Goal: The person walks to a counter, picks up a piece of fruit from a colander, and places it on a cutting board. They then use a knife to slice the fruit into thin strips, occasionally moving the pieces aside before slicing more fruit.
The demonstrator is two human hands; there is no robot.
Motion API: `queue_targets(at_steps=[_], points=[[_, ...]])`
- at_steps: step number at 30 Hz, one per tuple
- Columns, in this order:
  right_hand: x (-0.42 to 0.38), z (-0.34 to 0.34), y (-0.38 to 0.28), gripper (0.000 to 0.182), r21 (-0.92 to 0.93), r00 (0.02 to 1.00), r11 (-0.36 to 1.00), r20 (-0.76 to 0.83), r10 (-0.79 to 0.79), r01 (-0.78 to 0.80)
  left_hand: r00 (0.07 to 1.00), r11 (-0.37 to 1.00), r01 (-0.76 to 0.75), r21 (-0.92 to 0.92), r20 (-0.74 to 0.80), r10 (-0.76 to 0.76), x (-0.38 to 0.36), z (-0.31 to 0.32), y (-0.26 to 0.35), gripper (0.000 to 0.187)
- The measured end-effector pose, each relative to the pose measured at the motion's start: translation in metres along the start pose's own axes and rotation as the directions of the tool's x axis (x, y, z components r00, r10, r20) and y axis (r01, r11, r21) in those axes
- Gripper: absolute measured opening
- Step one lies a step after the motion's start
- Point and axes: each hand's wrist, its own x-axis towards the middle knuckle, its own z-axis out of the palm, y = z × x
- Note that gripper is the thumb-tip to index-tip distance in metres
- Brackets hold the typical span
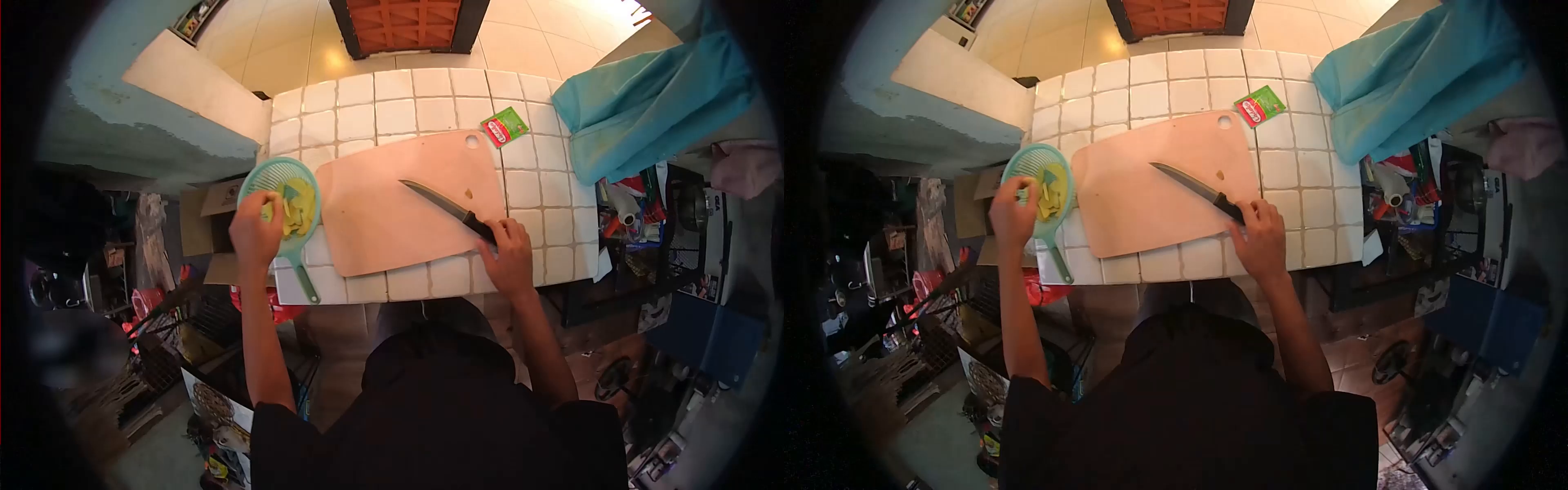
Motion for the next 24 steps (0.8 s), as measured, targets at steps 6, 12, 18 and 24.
queue_targets(at_steps=[6, 12, 18, 24], points=[[0.007, 0.004, 0.006, 0.026, 0.094, 0.992, 0.996, 0.124, -0.018, 0.006, 0.987, 0.937, 0.156, -0.313, 0.086, -0.136, -0.047, -0.024, 0.098, 0.009], [-0.008, -0.006, 0.008, 0.022, 0.342, 0.983, 0.933, 0.176, 0.051, -0.11, 0.956, 0.927, 0.237, -0.292, 0.24, -0.169, -0.064, 0.071, 0.151, 0.013], [-0.026, -0.002, 0.003, 0.023, 0.538, 0.927, 0.762, 0.3, 0.225, -0.36, 0.996, 0.921, -0.092, -0.379, -0.055, 0.077, -0.076, 0.13, 0.136, 0.014], [-0.015, 0.014, 0.002, 0.023, 0.679, 0.937, 0.645, 0.256, 0.24, -0.35, 0.984, 0.93, -0.17, -0.326, 0.001, 0.18, -0.084, 0.129, 0.152, 0.019]])
